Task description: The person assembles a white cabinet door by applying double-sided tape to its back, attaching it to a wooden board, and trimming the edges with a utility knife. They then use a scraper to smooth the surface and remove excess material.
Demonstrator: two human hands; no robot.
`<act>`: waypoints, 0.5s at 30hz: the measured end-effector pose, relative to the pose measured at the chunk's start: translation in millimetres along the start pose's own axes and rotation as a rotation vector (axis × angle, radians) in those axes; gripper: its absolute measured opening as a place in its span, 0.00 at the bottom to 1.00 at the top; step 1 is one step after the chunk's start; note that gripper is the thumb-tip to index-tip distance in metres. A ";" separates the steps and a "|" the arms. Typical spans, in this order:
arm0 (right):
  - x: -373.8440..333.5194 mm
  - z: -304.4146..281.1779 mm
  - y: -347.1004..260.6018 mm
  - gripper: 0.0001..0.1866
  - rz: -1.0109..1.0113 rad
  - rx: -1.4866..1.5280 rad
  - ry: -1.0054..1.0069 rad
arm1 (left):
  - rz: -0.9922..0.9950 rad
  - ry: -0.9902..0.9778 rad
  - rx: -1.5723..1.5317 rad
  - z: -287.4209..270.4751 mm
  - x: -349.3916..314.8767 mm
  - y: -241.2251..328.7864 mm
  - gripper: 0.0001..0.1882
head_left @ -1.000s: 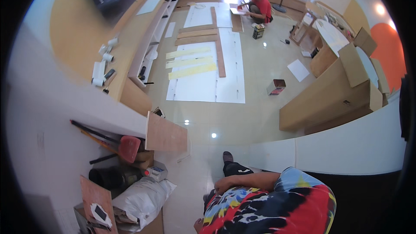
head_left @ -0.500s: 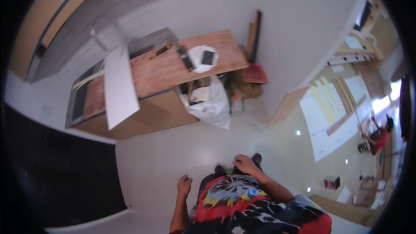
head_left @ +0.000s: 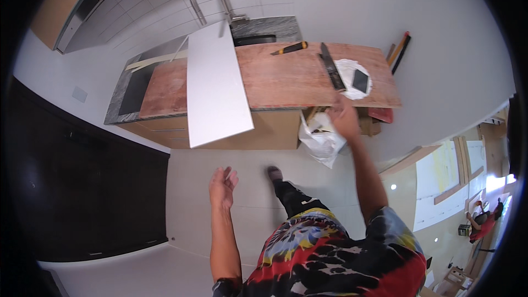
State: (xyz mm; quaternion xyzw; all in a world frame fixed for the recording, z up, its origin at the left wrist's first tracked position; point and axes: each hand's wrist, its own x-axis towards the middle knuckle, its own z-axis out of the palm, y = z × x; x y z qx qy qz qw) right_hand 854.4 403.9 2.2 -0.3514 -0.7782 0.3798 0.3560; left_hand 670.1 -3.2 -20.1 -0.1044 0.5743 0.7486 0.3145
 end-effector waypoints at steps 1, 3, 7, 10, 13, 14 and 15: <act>36.4 -7.5 -5.9 0.30 0.001 -0.049 0.038 | 0.001 0.049 -0.063 6.2 17.1 23.6 0.35; 88.5 -3.5 4.7 0.38 -0.015 -0.218 0.202 | -0.023 0.160 -0.172 13.5 55.9 69.6 0.33; 147.6 42.5 40.6 0.43 0.107 -0.514 0.164 | -0.182 0.132 -0.219 -24.8 113.8 114.8 0.31; 162.1 60.9 42.5 0.41 0.271 -0.745 0.130 | -0.354 0.021 -0.326 -22.4 121.7 134.2 0.30; 168.9 82.3 40.4 0.35 0.226 -0.975 0.247 | -0.457 0.024 -0.311 -36.7 121.6 155.3 0.28; 170.4 85.4 26.5 0.33 0.211 -0.996 0.225 | -0.473 0.035 -0.283 -43.9 126.9 159.3 0.27; 170.9 85.8 15.2 0.32 0.207 -0.989 0.196 | -0.452 -0.027 -0.168 -51.6 132.0 157.2 0.27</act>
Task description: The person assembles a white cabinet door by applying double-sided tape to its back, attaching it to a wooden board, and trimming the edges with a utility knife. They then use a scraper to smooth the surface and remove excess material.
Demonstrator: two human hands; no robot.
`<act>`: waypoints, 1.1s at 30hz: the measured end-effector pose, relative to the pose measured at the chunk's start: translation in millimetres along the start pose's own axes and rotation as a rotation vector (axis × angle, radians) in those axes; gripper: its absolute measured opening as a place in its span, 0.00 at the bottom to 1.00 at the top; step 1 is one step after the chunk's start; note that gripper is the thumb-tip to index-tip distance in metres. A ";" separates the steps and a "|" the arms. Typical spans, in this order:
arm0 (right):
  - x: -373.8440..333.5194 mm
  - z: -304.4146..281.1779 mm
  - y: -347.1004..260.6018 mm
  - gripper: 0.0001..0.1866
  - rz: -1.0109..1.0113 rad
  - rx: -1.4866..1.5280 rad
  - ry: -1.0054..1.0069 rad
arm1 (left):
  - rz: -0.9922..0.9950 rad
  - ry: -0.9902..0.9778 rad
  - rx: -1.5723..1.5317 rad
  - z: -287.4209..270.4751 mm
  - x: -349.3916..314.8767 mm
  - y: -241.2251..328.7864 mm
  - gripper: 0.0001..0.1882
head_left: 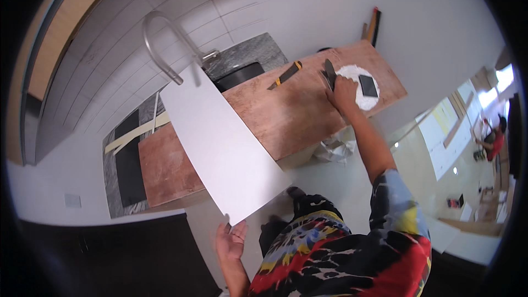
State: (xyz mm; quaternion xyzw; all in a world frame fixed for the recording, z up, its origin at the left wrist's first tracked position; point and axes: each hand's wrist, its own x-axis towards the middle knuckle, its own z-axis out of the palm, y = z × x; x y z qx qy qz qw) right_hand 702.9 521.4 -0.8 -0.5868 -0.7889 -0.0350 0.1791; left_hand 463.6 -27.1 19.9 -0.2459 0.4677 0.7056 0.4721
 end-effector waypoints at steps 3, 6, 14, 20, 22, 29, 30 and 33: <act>-3.5 -36.0 -10.4 0.28 0.035 0.159 -0.017 | 0.007 -0.088 0.300 -2.8 12.6 5.3 0.27; -52.8 -77.5 -41.5 0.29 0.187 0.631 0.060 | -0.009 -0.090 0.428 -0.2 8.0 23.5 0.23; -312.5 -91.0 -141.1 0.23 0.756 1.538 0.071 | 0.378 -0.490 1.607 -47.1 41.2 115.6 0.37; -481.1 -72.3 -178.3 0.24 1.177 1.910 0.079 | 0.652 -0.929 1.777 -125.1 111.1 164.7 0.40; -516.4 -59.5 -184.2 0.26 1.304 1.793 0.091 | 0.794 -1.070 1.892 -134.5 127.1 175.0 0.38; -564.1 -61.1 -173.8 0.30 1.439 1.795 0.254 | 1.084 -1.026 2.185 -75.1 83.1 170.8 0.37; -567.2 -65.8 -168.1 0.30 1.463 1.821 0.273 | 1.122 -1.026 2.208 -66.1 80.7 168.1 0.37; -580.4 -79.6 -154.8 0.32 1.521 1.866 0.323 | 1.201 -1.035 2.260 -57.9 74.5 165.7 0.37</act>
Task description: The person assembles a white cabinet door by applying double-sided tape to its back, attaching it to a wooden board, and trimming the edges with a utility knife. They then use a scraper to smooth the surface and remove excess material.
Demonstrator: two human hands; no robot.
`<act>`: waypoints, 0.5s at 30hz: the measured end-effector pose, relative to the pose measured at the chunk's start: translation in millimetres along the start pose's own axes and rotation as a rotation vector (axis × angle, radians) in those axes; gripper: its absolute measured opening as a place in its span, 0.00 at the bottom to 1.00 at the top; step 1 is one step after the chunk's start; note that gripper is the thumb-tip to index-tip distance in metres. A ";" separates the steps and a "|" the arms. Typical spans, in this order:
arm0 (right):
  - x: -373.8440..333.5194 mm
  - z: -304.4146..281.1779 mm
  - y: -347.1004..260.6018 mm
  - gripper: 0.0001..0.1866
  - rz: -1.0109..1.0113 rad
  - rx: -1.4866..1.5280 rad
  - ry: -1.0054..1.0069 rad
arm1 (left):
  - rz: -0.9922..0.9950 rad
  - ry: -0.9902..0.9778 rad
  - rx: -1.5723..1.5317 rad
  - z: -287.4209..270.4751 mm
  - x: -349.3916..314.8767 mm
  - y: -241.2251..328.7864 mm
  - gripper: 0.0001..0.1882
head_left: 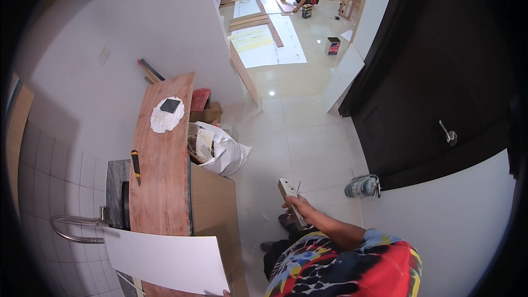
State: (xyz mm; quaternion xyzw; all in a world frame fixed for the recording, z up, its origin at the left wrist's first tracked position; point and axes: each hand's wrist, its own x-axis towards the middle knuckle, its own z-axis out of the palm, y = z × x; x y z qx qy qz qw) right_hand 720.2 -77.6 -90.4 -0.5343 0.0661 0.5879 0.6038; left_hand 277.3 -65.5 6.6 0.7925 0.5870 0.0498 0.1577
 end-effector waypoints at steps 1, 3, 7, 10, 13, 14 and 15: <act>2.7 -4.2 -3.4 0.33 -0.010 0.004 0.011 | 0.009 0.000 0.023 -2.3 4.3 1.4 0.37; 11.9 -13.9 -5.5 0.35 -0.025 -0.011 0.047 | 0.026 0.008 0.062 -5.8 13.7 2.3 0.36; 10.6 -23.3 -8.1 0.35 0.003 -0.022 0.060 | 0.041 0.010 0.115 -12.5 19.0 1.2 0.36; 9.2 -21.8 -14.7 0.34 0.001 -0.075 0.076 | 0.035 0.026 0.136 -17.6 21.2 -1.0 0.35; 13.3 -28.4 -3.3 0.35 0.005 -0.059 0.060 | 0.011 0.035 0.121 -24.1 21.4 6.1 0.35; 15.2 -28.2 -1.1 0.35 0.012 -0.048 0.050 | 0.013 0.007 0.147 -22.7 19.8 2.2 0.34; 15.6 -27.0 -0.3 0.36 0.017 -0.037 0.040 | 0.016 -0.022 0.173 -17.0 16.3 -12.2 0.34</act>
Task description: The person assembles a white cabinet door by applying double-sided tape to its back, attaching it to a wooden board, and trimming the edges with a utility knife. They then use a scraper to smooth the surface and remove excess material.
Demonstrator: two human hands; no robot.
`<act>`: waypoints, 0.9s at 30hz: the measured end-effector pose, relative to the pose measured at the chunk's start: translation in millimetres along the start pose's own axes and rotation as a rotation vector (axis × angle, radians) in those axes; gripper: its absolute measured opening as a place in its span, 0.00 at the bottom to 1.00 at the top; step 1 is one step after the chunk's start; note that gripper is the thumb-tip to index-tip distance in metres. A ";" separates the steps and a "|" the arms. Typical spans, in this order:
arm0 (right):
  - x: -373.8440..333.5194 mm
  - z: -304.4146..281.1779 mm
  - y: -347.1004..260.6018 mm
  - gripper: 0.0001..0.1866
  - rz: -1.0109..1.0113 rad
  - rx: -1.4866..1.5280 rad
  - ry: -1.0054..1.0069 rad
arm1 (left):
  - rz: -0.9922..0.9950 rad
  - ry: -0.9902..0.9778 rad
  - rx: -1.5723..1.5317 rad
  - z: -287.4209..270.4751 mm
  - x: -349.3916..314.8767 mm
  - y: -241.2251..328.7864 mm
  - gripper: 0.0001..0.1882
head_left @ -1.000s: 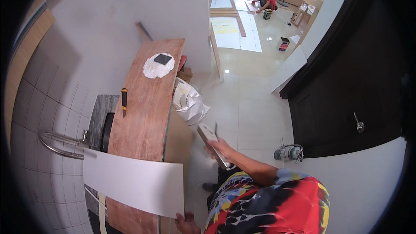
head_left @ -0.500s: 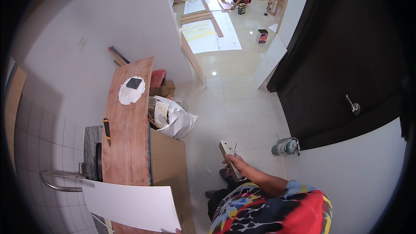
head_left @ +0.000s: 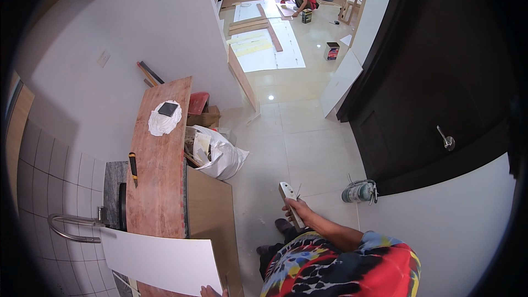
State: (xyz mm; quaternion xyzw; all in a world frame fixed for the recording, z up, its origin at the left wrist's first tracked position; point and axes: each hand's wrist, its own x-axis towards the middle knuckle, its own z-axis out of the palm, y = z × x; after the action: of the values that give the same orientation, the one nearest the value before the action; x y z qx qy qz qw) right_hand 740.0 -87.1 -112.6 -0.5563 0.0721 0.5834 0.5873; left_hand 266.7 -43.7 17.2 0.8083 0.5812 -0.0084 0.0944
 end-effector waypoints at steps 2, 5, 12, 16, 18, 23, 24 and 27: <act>-1.2 2.1 1.3 0.36 -0.004 0.000 -0.003 | 0.005 -0.043 0.011 4.9 -5.7 -12.0 0.33; -0.7 2.1 0.5 0.36 -0.012 -0.027 0.003 | 0.010 -0.054 -0.026 -0.1 -2.9 -2.9 0.33; 4.2 -6.3 7.8 0.35 -0.010 -0.048 0.018 | 0.025 -0.097 -0.103 -9.2 -3.8 4.4 0.32; 1.9 -7.3 13.3 0.34 -0.004 -0.031 0.025 | 0.035 -0.135 -0.152 -11.7 -6.4 2.5 0.32; 3.9 -4.9 20.0 0.34 -0.001 -0.001 0.020 | 0.019 -0.156 -0.191 -13.1 -12.3 0.3 0.33; -6.7 12.0 32.3 0.30 -0.026 -0.038 0.032 | -0.011 -0.009 -0.353 -28.1 13.9 -7.5 0.26; -11.6 20.1 33.1 0.29 -0.025 -0.044 0.038 | -0.016 0.040 -0.390 -31.9 26.0 -11.0 0.25; -22.9 39.3 43.0 0.26 -0.071 -0.078 0.040 | -0.101 0.144 -0.479 -43.6 73.6 -23.1 0.25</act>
State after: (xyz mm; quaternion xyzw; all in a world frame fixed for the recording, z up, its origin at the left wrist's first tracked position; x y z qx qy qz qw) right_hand 677.8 -84.8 -105.8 -0.5925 0.0414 0.5534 0.5839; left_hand 264.6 39.4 47.6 0.7314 0.6114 0.1824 0.2408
